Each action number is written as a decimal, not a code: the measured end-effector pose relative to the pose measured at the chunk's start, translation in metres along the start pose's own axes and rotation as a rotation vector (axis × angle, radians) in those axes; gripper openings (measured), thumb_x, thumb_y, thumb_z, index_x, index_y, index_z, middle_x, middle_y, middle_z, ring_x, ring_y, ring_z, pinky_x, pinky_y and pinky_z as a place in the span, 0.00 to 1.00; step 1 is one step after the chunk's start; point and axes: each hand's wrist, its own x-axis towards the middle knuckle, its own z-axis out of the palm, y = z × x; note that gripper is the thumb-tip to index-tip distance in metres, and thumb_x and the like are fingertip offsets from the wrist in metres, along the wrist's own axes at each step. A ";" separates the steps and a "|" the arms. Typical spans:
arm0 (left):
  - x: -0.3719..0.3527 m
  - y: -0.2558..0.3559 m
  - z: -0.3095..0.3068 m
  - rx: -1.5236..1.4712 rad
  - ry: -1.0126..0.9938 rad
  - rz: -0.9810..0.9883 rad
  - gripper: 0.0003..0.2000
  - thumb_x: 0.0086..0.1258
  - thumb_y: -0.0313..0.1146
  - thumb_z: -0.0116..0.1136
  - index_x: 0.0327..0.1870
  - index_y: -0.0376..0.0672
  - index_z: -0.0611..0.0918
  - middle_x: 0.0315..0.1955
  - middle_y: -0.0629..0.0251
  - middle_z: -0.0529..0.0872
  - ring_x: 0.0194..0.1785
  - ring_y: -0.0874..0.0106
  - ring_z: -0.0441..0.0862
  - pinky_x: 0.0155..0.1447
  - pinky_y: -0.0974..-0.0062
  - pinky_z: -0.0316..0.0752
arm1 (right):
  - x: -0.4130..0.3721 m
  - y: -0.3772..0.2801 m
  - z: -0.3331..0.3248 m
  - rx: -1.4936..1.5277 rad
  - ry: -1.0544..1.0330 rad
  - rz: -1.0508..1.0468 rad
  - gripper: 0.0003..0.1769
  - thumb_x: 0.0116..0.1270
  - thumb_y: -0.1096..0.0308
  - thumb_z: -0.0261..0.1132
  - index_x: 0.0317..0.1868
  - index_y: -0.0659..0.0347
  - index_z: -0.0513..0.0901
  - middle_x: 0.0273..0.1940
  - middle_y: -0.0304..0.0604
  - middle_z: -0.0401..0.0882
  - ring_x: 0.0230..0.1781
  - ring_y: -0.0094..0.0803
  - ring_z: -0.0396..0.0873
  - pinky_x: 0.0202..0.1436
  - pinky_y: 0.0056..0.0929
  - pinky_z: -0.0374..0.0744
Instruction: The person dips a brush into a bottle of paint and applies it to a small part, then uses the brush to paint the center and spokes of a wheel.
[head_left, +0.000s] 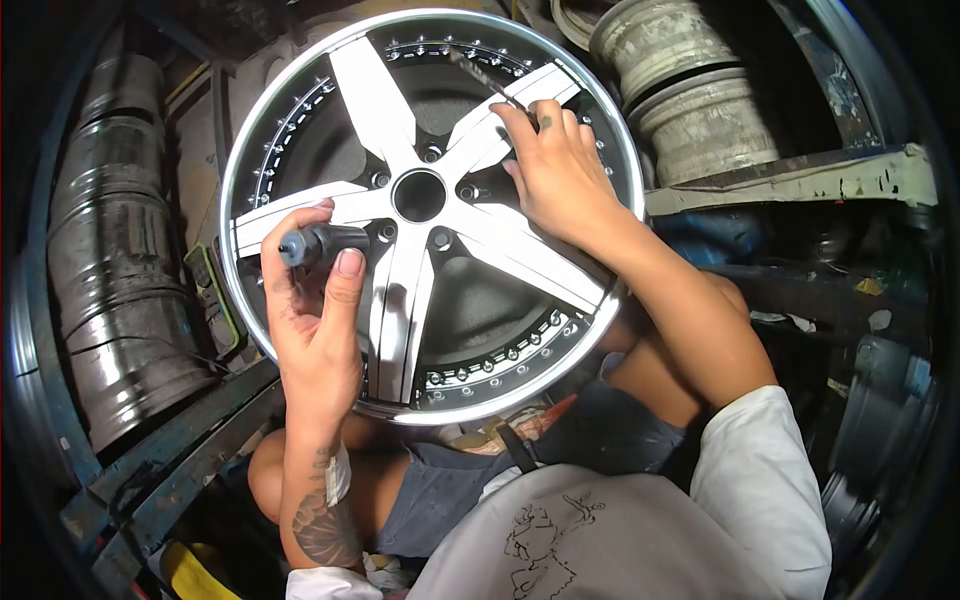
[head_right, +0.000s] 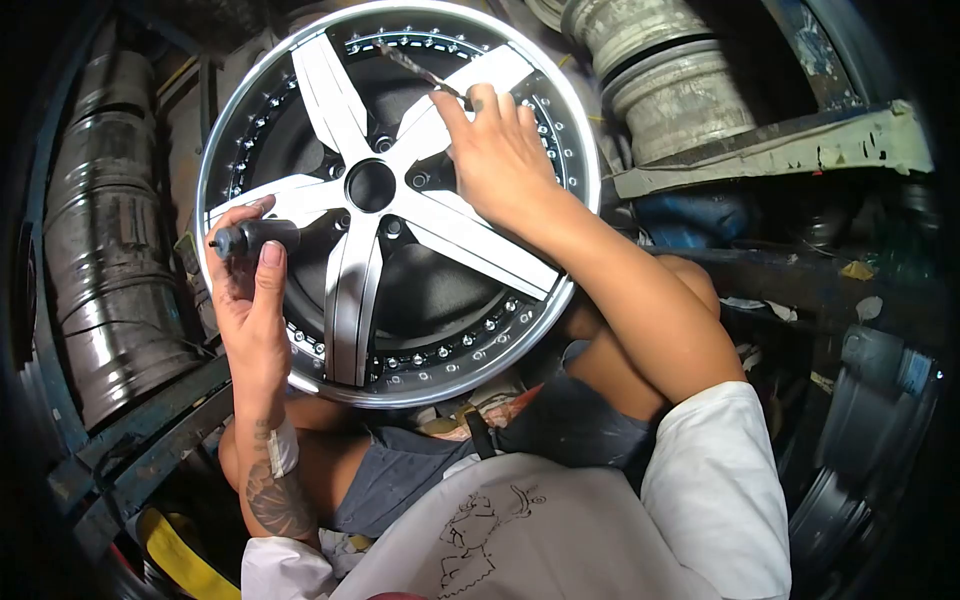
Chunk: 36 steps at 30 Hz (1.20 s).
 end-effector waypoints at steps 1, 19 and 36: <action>-0.001 0.005 0.000 0.000 -0.021 -0.030 0.17 0.73 0.27 0.60 0.61 0.39 0.74 0.57 0.62 0.76 0.55 0.73 0.76 0.62 0.76 0.69 | 0.001 0.001 -0.004 0.067 0.041 -0.016 0.27 0.65 0.72 0.65 0.65 0.56 0.71 0.53 0.56 0.72 0.54 0.52 0.73 0.55 0.47 0.72; 0.035 0.019 -0.054 0.278 -0.010 -0.098 0.21 0.65 0.27 0.69 0.58 0.32 0.80 0.40 0.65 0.86 0.44 0.78 0.82 0.55 0.79 0.75 | -0.030 0.010 -0.066 0.447 0.011 -0.148 0.16 0.61 0.84 0.57 0.49 0.64 0.81 0.42 0.52 0.82 0.45 0.51 0.81 0.50 0.42 0.79; 0.047 0.017 -0.052 0.485 0.166 0.054 0.19 0.62 0.26 0.70 0.54 0.32 0.83 0.42 0.60 0.88 0.46 0.77 0.83 0.56 0.78 0.75 | -0.030 -0.034 -0.074 0.511 0.031 -0.314 0.24 0.62 0.74 0.58 0.60 0.68 0.77 0.50 0.60 0.83 0.48 0.53 0.82 0.55 0.44 0.79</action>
